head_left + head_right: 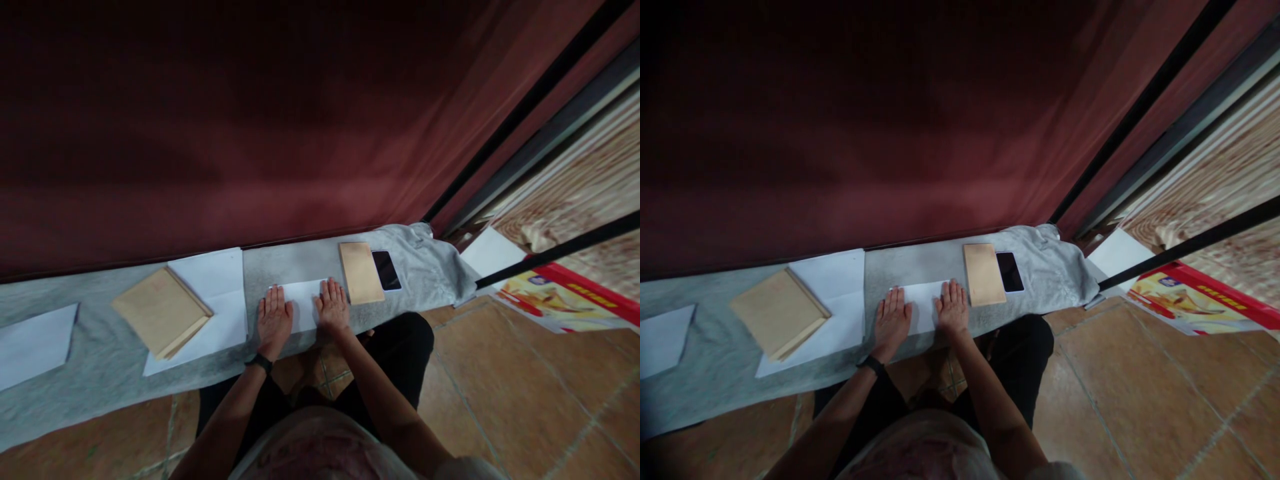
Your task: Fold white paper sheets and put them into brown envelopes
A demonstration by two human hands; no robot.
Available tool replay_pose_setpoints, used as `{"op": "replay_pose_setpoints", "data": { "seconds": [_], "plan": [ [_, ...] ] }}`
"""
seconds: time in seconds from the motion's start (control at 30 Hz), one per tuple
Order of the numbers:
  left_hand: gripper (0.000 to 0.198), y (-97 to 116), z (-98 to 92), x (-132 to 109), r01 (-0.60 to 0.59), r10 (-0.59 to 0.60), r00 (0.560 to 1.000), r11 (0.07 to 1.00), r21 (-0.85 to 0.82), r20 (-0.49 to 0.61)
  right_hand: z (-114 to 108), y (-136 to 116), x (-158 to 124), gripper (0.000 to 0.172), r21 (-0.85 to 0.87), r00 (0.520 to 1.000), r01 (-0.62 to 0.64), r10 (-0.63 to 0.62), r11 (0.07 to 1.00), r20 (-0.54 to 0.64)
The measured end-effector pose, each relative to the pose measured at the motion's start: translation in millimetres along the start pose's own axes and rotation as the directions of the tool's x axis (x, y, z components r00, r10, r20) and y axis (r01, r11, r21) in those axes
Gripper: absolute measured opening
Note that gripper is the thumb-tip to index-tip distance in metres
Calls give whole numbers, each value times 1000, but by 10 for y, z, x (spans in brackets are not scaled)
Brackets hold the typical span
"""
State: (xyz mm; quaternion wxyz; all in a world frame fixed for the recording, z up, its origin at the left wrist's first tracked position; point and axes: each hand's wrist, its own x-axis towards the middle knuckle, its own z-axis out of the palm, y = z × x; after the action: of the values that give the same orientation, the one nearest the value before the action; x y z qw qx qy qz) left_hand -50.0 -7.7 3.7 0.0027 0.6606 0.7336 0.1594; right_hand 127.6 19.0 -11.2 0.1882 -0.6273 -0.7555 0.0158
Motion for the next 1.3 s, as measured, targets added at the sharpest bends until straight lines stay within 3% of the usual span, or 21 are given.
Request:
{"op": "replay_pose_setpoints", "data": {
  "seconds": [0.3,0.47,0.57,0.7,0.97,1.17,1.3],
  "plan": [
    [60,40,-41,52,14,-14,1000,1000,13,10,-9,-17,4,58,9,1000,-11,11,1000,-14],
    [59,210,-28,70,-219,223,973,974,-64,62,-30,-31,10,60,17,1000,-5,5,1000,-4],
    [58,321,16,86,-284,293,948,955,-89,120,-53,-36,14,60,8,1000,-1,1,1000,5],
    [58,329,70,118,-253,261,957,965,-70,131,-54,-33,13,59,2,1000,1,-1,1000,-11],
    [59,98,55,91,-122,120,989,992,15,90,-15,-6,-10,58,25,998,15,-13,1000,-62],
    [59,105,35,82,-131,126,988,990,50,94,-66,-136,64,57,32,999,-45,45,998,18],
    [58,105,10,78,-152,140,981,985,82,132,-42,-357,131,53,117,993,66,-76,991,86]
  ]
}}
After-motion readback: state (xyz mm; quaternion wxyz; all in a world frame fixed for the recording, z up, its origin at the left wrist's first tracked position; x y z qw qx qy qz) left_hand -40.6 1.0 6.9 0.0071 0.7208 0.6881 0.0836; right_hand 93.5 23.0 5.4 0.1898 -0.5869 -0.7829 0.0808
